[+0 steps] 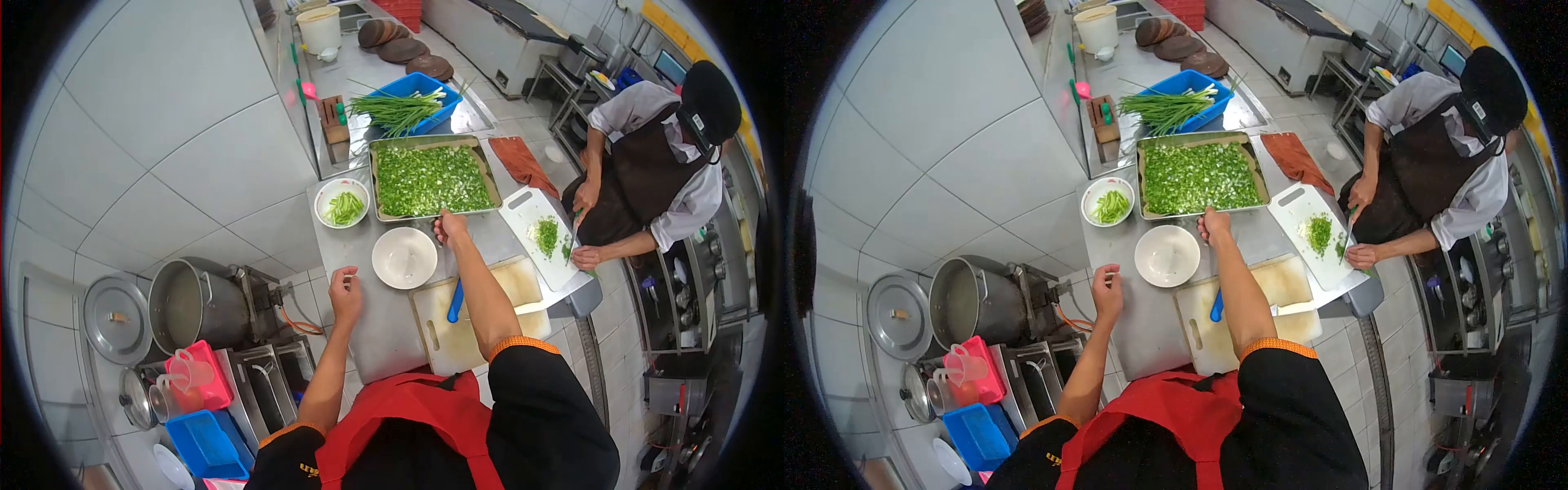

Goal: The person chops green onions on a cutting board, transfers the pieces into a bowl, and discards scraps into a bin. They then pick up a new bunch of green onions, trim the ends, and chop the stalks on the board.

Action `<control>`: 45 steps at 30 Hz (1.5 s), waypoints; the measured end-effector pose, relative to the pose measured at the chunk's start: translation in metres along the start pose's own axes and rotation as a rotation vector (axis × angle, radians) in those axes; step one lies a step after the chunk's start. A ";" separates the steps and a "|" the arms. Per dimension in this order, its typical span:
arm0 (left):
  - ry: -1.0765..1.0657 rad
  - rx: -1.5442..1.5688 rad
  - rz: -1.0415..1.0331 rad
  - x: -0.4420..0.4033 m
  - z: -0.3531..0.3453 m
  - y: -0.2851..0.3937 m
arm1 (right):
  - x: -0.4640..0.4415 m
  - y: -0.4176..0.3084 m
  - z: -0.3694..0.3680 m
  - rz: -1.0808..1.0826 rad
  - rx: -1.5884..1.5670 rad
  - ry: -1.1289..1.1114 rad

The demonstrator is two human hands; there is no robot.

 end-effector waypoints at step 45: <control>0.215 -0.676 -0.131 -0.038 -0.019 0.002 | -0.300 -0.335 -0.106 1.063 1.706 -0.455</control>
Point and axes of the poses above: each hand's wrist, its own x-axis away from the middle knuckle, its own z-axis out of the back of the hand, y = z × x, the point moved 8 cm from there along -x, towards the middle knuckle, and after that the axes turned 14 degrees about z, right-handed, at the moved point
